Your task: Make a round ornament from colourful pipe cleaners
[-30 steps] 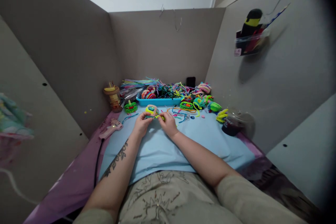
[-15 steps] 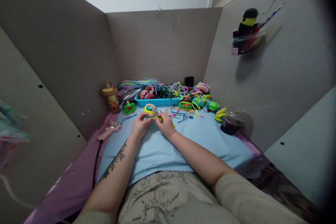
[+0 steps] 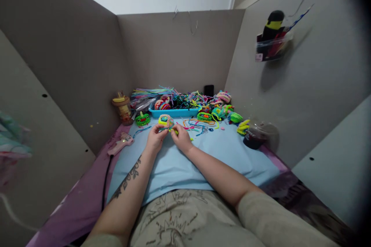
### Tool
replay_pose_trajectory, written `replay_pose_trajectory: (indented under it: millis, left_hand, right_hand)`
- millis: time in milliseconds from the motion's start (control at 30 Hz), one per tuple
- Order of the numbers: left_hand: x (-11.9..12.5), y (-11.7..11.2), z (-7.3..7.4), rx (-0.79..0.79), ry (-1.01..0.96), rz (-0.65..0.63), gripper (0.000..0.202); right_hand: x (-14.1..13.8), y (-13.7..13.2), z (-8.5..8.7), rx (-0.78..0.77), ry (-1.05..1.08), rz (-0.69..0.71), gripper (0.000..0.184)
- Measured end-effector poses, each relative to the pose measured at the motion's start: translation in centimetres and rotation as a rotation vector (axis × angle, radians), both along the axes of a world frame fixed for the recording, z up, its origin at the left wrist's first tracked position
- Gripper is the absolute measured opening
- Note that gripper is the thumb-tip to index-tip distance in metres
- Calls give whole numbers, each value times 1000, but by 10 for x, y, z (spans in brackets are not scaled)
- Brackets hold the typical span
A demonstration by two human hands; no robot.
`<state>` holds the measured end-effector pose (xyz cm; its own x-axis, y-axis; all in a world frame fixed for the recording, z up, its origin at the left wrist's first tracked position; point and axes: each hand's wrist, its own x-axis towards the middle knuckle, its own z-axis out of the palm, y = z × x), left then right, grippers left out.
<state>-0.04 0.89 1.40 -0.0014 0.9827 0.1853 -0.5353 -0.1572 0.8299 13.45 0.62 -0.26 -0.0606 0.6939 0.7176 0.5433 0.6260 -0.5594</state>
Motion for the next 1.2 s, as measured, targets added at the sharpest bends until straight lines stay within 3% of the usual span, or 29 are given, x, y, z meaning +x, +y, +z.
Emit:
replay_pose_trajectory:
  millis: [167,800,1200]
  left_hand:
    - [0,0,-1,-4,-4,12,41]
    - [0,0,-2,-9,-17,-21,39]
    - [2,1,-4,85,70,22,35]
  right_hand:
    - [-1,-2,0,27,-20,79,13]
    - [0,-6,2,18,-2,14,15]
    - [-3,0,3,-134,233,72,11]
